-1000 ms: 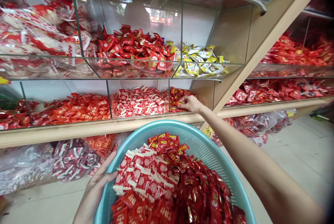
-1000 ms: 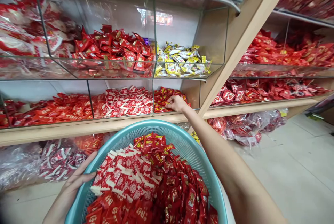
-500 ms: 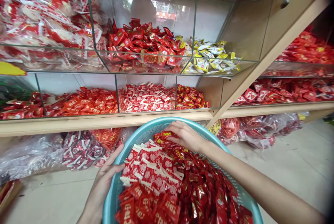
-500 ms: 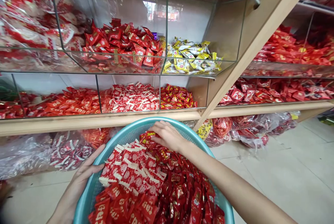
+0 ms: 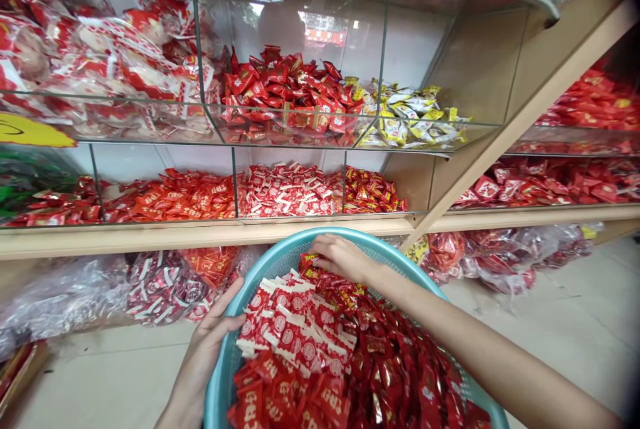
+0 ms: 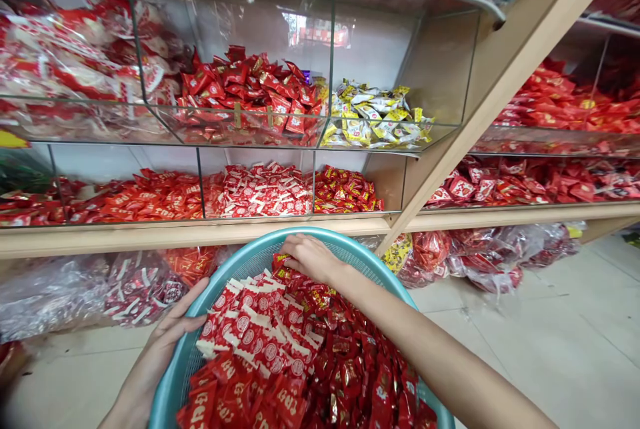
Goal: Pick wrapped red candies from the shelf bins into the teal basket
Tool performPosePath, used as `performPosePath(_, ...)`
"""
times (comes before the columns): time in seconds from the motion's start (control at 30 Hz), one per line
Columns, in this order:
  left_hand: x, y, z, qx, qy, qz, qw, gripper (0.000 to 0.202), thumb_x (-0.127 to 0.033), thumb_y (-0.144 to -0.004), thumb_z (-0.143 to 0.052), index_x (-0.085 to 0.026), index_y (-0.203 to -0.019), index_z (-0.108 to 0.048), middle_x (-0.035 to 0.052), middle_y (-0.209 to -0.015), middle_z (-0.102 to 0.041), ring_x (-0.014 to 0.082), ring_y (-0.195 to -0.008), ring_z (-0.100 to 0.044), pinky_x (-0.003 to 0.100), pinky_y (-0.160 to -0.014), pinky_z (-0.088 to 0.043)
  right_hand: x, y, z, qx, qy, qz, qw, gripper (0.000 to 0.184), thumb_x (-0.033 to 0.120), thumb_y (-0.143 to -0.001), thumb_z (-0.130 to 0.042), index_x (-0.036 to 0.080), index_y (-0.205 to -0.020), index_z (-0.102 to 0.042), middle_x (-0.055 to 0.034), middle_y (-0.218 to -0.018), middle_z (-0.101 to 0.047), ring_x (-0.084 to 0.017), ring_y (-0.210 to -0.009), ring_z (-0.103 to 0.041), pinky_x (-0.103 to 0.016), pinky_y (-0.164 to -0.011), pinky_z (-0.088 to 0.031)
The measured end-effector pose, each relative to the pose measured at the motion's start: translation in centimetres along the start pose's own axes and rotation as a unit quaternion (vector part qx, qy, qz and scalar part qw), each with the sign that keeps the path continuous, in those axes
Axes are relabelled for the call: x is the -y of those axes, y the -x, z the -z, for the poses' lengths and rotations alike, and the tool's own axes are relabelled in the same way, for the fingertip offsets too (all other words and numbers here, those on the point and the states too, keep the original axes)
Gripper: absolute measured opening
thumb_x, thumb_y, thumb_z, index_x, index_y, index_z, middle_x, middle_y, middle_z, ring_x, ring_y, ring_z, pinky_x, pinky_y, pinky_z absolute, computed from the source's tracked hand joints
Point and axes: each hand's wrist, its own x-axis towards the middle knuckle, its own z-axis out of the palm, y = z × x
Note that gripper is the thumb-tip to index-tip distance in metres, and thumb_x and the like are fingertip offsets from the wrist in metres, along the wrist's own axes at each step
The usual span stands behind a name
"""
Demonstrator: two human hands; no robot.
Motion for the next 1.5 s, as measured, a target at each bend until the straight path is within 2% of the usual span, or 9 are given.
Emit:
performPosePath(0.17, -0.3, -0.1, 0.3, 0.005, -0.003, 0.022, 1.000, 0.071, -0.011, -0.062, -0.066, -0.033, -0.127, -0.046, 0.0030, -0.103, -0.069, 0.0242, -0.092, -0.063, 0.032, -0.079, -0.048, 0.6, 0.3, 0.6, -0.028, -0.008, -0.009, 1.000, 0.034, 0.045, -0.081, -0.050, 0.020, -0.102, -0.059, -0.0067, -0.094, -0.060, -0.017, -0.086, -0.055, -0.027, -0.075, -0.042)
performPosePath(0.3, -0.2, -0.7, 0.7, 0.015, 0.008, 0.038, 0.999, 0.068, -0.017, -0.063, -0.066, -0.037, -0.125, -0.047, -0.0003, -0.108, -0.067, 0.0242, -0.100, -0.059, 0.033, -0.084, -0.046, -0.8, 0.9, 4.6, -0.200, -0.023, -0.058, 0.978, 0.032, 0.042, -0.087, -0.041, 0.017, -0.082, -0.061, -0.0045, -0.075, -0.059, -0.013, -0.070, -0.053, -0.025, -0.067, -0.040)
performPosePath(0.4, 0.0, -1.4, 1.0, 0.007, -0.021, 0.010, 1.000, 0.065, -0.021, -0.059, -0.068, -0.033, -0.121, -0.052, -0.0014, -0.109, -0.066, 0.0240, -0.105, -0.056, 0.030, -0.086, -0.044, -4.5, 0.5, 7.5, -0.316, -0.016, -0.149, 0.937, 0.031, 0.038, -0.086, -0.043, 0.016, -0.072, -0.059, -0.0031, -0.067, -0.058, -0.012, -0.061, -0.050, -0.024, -0.061, -0.038)
performPosePath(0.53, 0.3, -2.2, 1.4, -0.017, -0.057, -0.021, 0.998, 0.066, -0.024, -0.054, -0.070, -0.028, -0.119, -0.056, -0.0013, -0.109, -0.066, 0.0268, -0.106, -0.055, 0.032, -0.089, -0.043, -10.3, -0.8, 7.8, -0.199, -0.096, -0.229, 0.948, 0.018, 0.032, -0.075, -0.057, 0.015, -0.072, -0.063, -0.0022, -0.070, -0.064, -0.012, -0.063, -0.053, -0.022, -0.061, -0.039)
performPosePath(0.67, 0.4, -2.3, 1.5, -0.014, -0.051, -0.038, 0.998, 0.060, -0.026, -0.057, -0.069, -0.030, -0.115, -0.059, -0.0016, -0.112, -0.065, 0.0269, -0.111, -0.052, 0.034, -0.093, -0.039, -12.9, -1.8, 5.9, -0.118, -0.156, -0.304, 0.932, 0.018, 0.031, -0.067, -0.064, 0.014, -0.070, -0.067, -0.0015, -0.065, -0.064, -0.012, -0.062, -0.055, -0.021, -0.058, -0.040)
performPosePath(0.83, 0.0, -1.9, 1.4, -0.001, -0.054, 0.005, 0.999, 0.056, -0.025, -0.061, -0.066, -0.039, -0.114, -0.056, -0.0073, -0.111, -0.065, 0.0237, -0.111, -0.052, 0.034, -0.098, -0.033, -13.3, -1.9, 5.0, -0.073, -0.189, -0.321, 0.925, 0.024, 0.031, -0.054, -0.073, 0.014, -0.069, -0.068, 0.0009, -0.058, -0.062, -0.011, -0.056, -0.053, -0.020, -0.052, -0.040)
performPosePath(1.03, -0.3, -1.6, 0.8, -0.021, -0.045, -0.001, 0.999, 0.057, -0.024, -0.057, -0.068, -0.036, -0.112, -0.060, -0.0057, -0.107, -0.067, 0.0267, -0.111, -0.052, 0.035, -0.099, -0.032, -13.4, -2.1, 5.1, -0.041, -0.212, -0.331, 0.919, 0.026, 0.027, -0.050, -0.075, 0.013, -0.071, -0.067, 0.0019, -0.058, -0.062, -0.009, -0.053, -0.053, -0.018, -0.050, -0.042)
performPosePath(1.33, 0.0, -2.5, 1.7, -0.027, -0.084, -0.012, 0.996, 0.058, -0.029, -0.058, -0.068, -0.038, -0.114, -0.057, -0.0055, -0.111, -0.065, 0.0273, -0.112, -0.050, 0.038, -0.101, -0.029, -13.4, -2.0, 5.3, -0.058, -0.147, -0.346, 0.925, 0.012, 0.023, -0.053, -0.071, 0.016, -0.060, -0.064, 0.0034, -0.052, -0.057, -0.009, -0.053, -0.049, -0.018, -0.048, -0.036)
performPosePath(1.5, 0.0, -2.2, 1.5, -0.023, -0.074, -0.013, 0.997, 0.059, -0.028, -0.056, -0.069, -0.037, -0.114, -0.058, -0.0054, -0.114, -0.063, 0.0271, -0.113, -0.050, 0.037, -0.101, -0.029, -13.7, -2.1, 5.2, -0.049, -0.163, -0.354, 0.920, 0.017, 0.021, -0.047, -0.074, 0.016, -0.059, -0.063, 0.0055, -0.049, -0.054, -0.007, -0.048, -0.046, -0.018, -0.045, -0.034)
